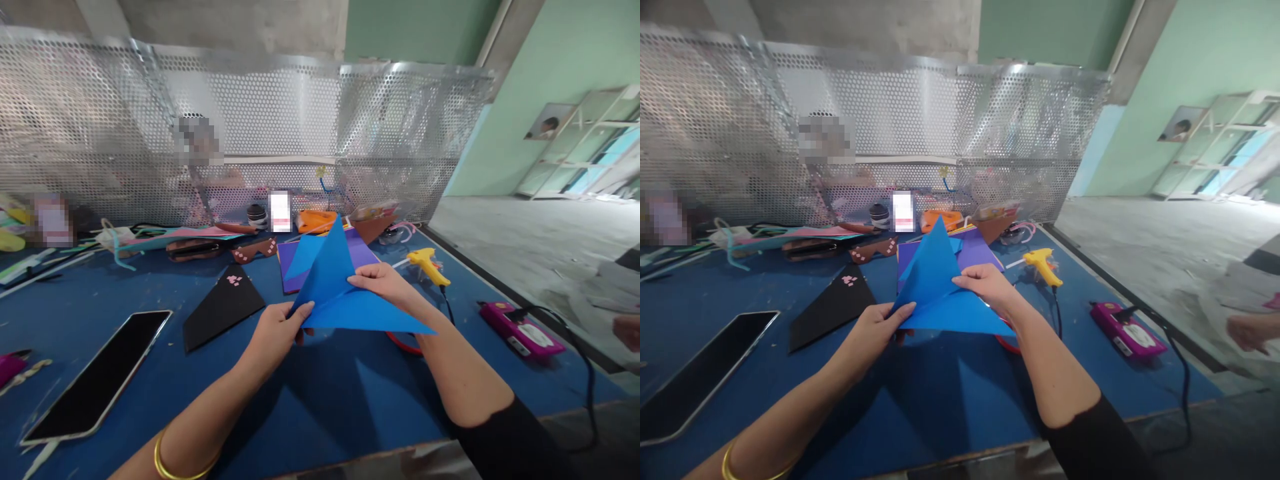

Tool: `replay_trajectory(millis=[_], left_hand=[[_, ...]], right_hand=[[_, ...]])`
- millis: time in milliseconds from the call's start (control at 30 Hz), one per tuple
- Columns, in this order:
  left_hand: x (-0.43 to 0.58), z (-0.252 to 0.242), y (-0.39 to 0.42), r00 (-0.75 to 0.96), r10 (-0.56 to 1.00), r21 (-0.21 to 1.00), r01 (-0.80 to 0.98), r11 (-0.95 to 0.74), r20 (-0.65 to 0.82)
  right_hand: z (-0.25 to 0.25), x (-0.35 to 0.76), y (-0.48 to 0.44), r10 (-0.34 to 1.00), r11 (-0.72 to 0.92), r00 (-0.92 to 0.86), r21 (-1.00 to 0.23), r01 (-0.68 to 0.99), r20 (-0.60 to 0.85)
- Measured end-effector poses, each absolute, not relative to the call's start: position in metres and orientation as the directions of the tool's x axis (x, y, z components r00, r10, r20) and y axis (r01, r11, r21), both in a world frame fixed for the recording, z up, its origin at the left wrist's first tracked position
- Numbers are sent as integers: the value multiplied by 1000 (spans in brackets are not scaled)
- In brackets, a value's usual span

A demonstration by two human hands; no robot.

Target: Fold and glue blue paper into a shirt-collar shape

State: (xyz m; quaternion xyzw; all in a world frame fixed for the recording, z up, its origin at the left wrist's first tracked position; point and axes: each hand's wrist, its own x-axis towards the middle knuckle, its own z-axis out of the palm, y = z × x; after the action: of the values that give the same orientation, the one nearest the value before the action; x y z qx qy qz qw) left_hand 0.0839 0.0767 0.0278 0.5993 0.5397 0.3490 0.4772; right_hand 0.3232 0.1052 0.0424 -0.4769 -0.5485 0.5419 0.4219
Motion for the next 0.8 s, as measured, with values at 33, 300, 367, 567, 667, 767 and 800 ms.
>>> replay_trajectory(millis=[33, 300, 367, 567, 667, 767, 800], left_hand=[[83, 27, 77, 137, 988, 948, 317, 23, -70], [79, 26, 81, 15, 996, 983, 163, 87, -91], [82, 25, 82, 63, 983, 982, 81, 168, -174], [88, 25, 81, 146, 943, 949, -55, 310, -299], [89, 24, 78, 152, 937, 944, -54, 325, -314], [90, 20, 76, 146, 935, 943, -35, 330, -322], [90, 18, 75, 144, 936, 945, -26, 327, -320]], right_hand=[[43, 323, 103, 976, -58, -204, -996, 66, -70], [41, 323, 95, 930, -102, -341, -989, 109, -134], [38, 324, 101, 954, -59, -284, -990, 126, -93], [37, 329, 109, 978, 58, -207, -978, 202, 16], [34, 328, 110, 981, 97, -191, -960, 262, 47], [29, 323, 112, 987, 152, -101, -925, 348, 124], [27, 321, 113, 986, 168, -62, -910, 380, 157]])
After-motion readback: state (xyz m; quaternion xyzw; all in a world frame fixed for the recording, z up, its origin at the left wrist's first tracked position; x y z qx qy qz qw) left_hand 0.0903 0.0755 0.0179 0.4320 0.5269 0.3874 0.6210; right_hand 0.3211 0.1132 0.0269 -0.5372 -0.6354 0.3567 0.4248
